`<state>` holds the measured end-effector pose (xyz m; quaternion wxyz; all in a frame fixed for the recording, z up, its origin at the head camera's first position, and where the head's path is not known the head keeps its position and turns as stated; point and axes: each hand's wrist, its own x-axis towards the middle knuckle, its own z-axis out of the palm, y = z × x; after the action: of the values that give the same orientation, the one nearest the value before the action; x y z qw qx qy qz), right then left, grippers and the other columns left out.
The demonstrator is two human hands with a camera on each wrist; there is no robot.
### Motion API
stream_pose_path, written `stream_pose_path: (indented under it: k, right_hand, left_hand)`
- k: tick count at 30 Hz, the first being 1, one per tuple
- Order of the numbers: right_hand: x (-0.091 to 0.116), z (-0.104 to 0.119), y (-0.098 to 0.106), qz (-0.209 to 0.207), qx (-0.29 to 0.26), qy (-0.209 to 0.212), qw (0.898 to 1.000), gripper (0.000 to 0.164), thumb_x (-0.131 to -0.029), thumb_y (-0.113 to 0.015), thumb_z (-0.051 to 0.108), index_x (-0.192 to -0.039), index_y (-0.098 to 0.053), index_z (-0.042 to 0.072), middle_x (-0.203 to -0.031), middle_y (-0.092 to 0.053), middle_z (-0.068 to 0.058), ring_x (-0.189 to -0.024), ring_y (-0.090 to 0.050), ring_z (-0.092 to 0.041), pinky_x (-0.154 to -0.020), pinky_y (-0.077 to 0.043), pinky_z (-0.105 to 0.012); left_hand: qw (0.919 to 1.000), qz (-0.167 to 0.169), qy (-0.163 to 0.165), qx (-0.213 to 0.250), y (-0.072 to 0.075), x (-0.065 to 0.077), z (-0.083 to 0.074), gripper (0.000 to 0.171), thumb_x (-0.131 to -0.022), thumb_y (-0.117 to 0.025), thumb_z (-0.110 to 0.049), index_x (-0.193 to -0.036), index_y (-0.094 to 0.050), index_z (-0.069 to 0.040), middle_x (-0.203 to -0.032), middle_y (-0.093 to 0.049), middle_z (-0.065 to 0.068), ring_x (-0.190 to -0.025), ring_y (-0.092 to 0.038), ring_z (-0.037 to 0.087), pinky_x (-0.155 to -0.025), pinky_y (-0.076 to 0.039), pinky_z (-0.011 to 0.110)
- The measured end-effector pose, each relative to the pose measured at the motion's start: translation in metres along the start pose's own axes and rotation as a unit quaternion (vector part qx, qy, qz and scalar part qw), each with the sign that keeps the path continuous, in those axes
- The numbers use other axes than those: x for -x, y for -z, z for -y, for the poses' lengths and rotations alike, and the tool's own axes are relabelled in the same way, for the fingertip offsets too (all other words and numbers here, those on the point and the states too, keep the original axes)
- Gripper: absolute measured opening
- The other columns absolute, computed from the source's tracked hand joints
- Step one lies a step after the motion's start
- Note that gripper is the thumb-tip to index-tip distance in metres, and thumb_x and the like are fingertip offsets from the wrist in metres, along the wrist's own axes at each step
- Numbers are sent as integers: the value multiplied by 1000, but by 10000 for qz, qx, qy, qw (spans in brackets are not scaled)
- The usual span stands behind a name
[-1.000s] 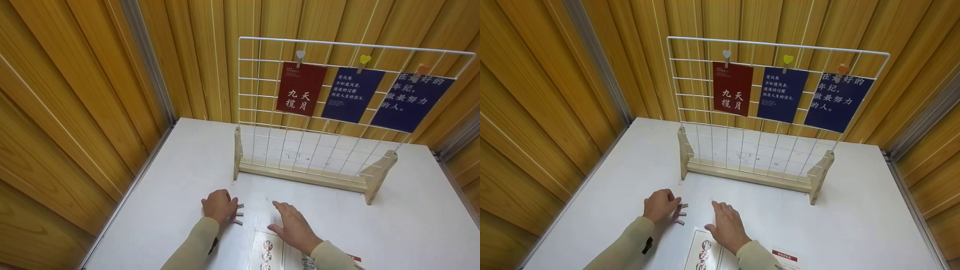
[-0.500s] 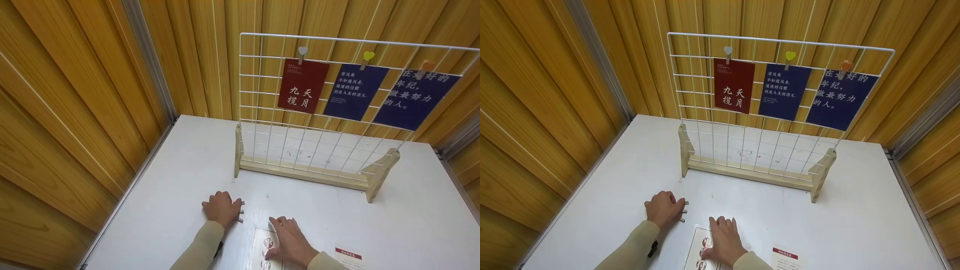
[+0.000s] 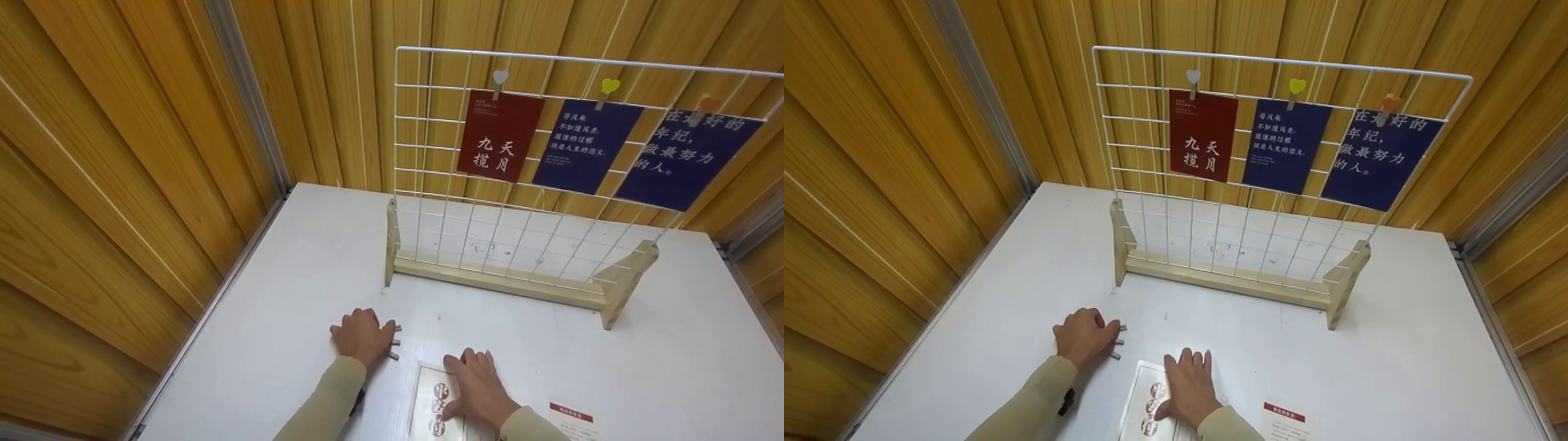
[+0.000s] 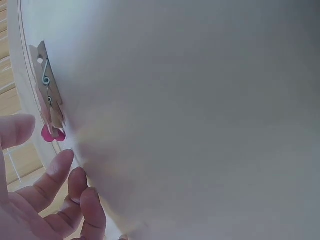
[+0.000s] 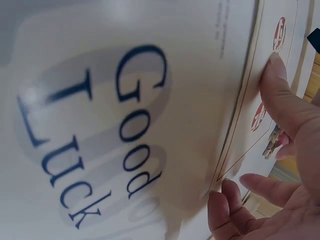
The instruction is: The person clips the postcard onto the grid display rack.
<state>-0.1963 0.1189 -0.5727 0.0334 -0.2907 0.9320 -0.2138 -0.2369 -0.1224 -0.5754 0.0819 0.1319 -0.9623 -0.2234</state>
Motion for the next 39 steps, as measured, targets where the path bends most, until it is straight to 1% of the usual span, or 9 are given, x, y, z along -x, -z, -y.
stream_pose_path:
  k: [5, 11, 14, 19, 24, 29, 31, 34, 39]
  right_hand:
    - [-5, -4, 0, -175, 86, -190, 9996, 90, -43, -93, 49, -112, -61, 3, -89, -44, -4, -78, -35, -21, -72, -31, -40]
    - [-12, -5, -2, -186, 61, -449, 9988, 82, -44, -95, 47, -104, -60, 3, -92, -42, -5, -83, -41, -23, -81, -37, -47]
    - [-14, -4, -2, -188, 166, -493, 9985, 81, -44, -95, 47, -103, -58, 6, -93, -43, -5, -81, -43, -24, -79, -39, -49]
    - [-18, -2, 1, -219, 262, -406, 9986, 82, -48, -94, 46, -108, -55, 6, -88, -48, -5, -76, -47, -24, -70, -41, -46]
    - [-21, -3, 8, -169, -31, -413, 9990, 80, -52, -94, 41, -113, -56, 6, -89, -53, -3, -76, -49, -23, -68, -44, -46]
    - [-24, -6, 17, -153, -218, -492, 9984, 70, -59, -92, 29, -116, -58, 6, -95, -56, -4, -84, -53, -24, -74, -46, -49]
    - [-26, -5, 19, -155, -280, -453, 9985, 66, -62, -91, 24, -117, -59, 5, -97, -58, -4, -88, -54, -25, -77, -46, -50]
    - [-28, -4, 22, -230, -309, -292, 9988, 61, -66, -88, 16, -119, -59, 5, -98, -58, -4, -89, -53, -24, -78, -47, -49]
    - [-29, -3, 27, -544, -236, -92, 9982, 54, -72, -82, 4, -121, -61, 4, -97, -56, -3, -87, -52, -22, -77, -47, -47]
  left_hand:
    - [10000, 64, -54, -30, 2, -1, 0, 38, -82, -70, -48, -68, -60, -14, -69, -56, 0, -72, -58, 27, -73, -40, 51]
    - [9995, 194, 39, -229, 1, -2, -3, 41, -82, -70, -50, -73, -66, -11, -73, -59, 3, -75, -59, 28, -78, -41, 56]
    - [9990, 280, 116, -343, 1, -2, -6, 42, -82, -70, -50, -77, -69, -9, -75, -60, 4, -78, -60, 29, -81, -41, 58]
    - [9984, 313, 282, -384, 3, -4, -10, 40, -81, -72, -48, -71, -66, -10, -75, -60, 5, -77, -60, 29, -82, -40, 58]
    - [9969, 562, 526, -143, 4, -7, -13, 37, -81, -73, -42, -62, -59, -14, -67, -56, 2, -75, -56, 26, -81, -38, 56]
    - [9944, 880, 529, 253, 9, -10, -18, 31, -84, -71, -34, -63, -59, -15, -66, -54, 1, -80, -55, 28, -84, -34, 59]
    - [9937, 916, 523, 382, 11, -10, -18, 28, -84, -71, -32, -65, -60, -14, -67, -54, 1, -81, -54, 28, -85, -33, 59]
    - [9937, 849, 482, 545, 13, -10, -15, 24, -85, -70, -29, -68, -60, -15, -66, -55, -1, -78, -54, 25, -83, -32, 58]
    - [9939, 740, 197, 799, 14, -9, -11, 25, -86, -69, -26, -67, -58, -16, -61, -55, -4, -68, -54, 19, -79, -33, 55]
